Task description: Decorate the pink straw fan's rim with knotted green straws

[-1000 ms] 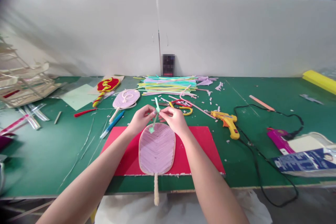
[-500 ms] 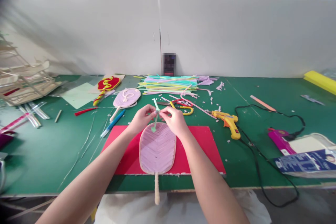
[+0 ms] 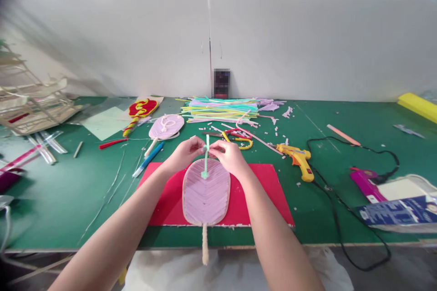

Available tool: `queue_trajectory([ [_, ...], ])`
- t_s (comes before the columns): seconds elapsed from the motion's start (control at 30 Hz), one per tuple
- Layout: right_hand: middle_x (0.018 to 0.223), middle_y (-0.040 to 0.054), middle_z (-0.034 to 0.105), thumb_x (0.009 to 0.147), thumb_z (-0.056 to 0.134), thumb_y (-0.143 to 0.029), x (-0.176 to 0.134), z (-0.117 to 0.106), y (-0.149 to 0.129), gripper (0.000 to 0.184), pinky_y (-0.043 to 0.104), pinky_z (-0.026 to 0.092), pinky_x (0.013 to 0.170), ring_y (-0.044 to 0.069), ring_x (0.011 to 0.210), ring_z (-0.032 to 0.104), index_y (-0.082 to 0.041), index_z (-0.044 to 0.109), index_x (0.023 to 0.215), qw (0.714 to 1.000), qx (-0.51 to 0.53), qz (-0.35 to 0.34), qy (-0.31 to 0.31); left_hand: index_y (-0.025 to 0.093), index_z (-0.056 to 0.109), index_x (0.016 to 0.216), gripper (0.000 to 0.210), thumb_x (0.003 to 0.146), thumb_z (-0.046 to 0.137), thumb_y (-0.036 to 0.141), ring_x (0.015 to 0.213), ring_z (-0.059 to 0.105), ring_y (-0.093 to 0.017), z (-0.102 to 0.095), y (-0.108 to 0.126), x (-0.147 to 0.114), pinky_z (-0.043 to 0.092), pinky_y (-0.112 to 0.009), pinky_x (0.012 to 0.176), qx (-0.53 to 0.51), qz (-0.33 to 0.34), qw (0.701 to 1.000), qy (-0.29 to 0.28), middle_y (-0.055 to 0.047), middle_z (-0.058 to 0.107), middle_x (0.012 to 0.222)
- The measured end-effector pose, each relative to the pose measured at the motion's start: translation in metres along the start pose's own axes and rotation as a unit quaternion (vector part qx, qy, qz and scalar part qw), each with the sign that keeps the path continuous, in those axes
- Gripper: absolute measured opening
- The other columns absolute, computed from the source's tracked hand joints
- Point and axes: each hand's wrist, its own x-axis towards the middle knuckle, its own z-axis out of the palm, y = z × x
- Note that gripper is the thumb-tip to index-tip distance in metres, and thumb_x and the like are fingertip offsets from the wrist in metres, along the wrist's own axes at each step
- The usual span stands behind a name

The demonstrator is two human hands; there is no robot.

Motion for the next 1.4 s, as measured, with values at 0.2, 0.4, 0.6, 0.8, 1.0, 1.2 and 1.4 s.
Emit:
queue_trajectory([
  [0.2,0.072,0.0038,0.068,0.073,0.065,-0.040,0.000,-0.004,0.002,0.023,0.032,0.053,0.067,0.019,0.069,0.065,-0.017,0.068,0.078,0.999,-0.012,0.017,-0.029,0.017,0.053,0.076,0.010,0.078,0.054,0.027,0.070,0.051,-0.012,-0.003,0.001,0.000,0.042,-0.025,0.067,0.079,0.013,0.997,-0.008,0.000,0.057,0.073],
  [0.4,0.071,0.0033,0.068,0.071,0.068,-0.038,0.002,-0.004,0.005,0.023,0.034,0.056,0.068,0.019,0.068,0.066,-0.017,0.066,0.077,0.996,0.073,0.050,0.015,0.017,0.054,0.081,0.015,0.084,0.045,0.028,0.072,0.057,-0.013,0.000,0.001,-0.001,0.046,-0.026,0.069,0.003,0.010,1.000,0.014,-0.002,0.060,0.075],
  [0.6,0.069,0.0041,0.068,0.071,0.067,-0.040,0.001,0.003,0.004,0.023,0.036,0.057,0.067,0.020,0.067,0.066,-0.017,0.065,0.075,0.996,0.064,0.039,0.043,0.018,0.058,0.081,0.007,0.081,0.054,0.024,0.076,0.057,-0.014,0.006,-0.006,-0.001,0.044,-0.025,0.072,0.125,0.043,0.989,0.065,-0.001,0.062,0.079],
  [0.8,0.071,0.0050,0.069,0.072,0.066,-0.041,0.001,0.006,0.005,0.024,0.038,0.056,0.070,0.022,0.068,0.067,-0.018,0.066,0.077,0.995,0.067,0.053,0.047,0.018,0.056,0.080,0.008,0.084,0.050,0.019,0.072,0.052,-0.013,0.006,-0.006,-0.002,0.039,-0.022,0.066,0.181,0.097,0.976,0.080,-0.001,0.056,0.077],
  [1.0,0.074,0.0046,0.068,0.077,0.058,-0.051,0.003,0.006,0.004,0.032,0.036,0.057,0.067,0.021,0.070,0.065,-0.019,0.063,0.075,0.988,0.133,0.080,0.024,0.017,0.054,0.075,0.008,0.082,0.050,0.016,0.070,0.051,-0.011,0.007,-0.007,0.000,0.039,-0.021,0.066,0.115,0.074,0.988,0.073,0.002,0.054,0.072],
  [1.2,0.066,0.0004,0.060,0.075,0.060,-0.048,0.005,0.003,0.005,0.028,0.030,0.055,0.058,0.018,0.067,0.060,-0.020,0.059,0.074,0.990,0.105,0.096,0.024,0.018,0.055,0.078,0.006,0.081,0.050,0.018,0.071,0.052,-0.012,0.011,-0.007,-0.001,0.040,-0.022,0.067,0.073,0.042,0.996,0.034,0.001,0.056,0.074],
  [1.4,0.067,0.0004,0.057,0.077,0.056,-0.041,0.004,0.004,0.006,0.020,0.027,0.051,0.055,0.018,0.067,0.058,-0.021,0.056,0.075,0.995,0.069,0.071,0.019,0.017,0.051,0.076,0.026,0.091,0.034,0.032,0.065,0.049,-0.011,0.011,-0.003,-0.004,0.039,-0.022,0.063,0.039,-0.009,0.998,0.043,0.002,0.053,0.069],
])
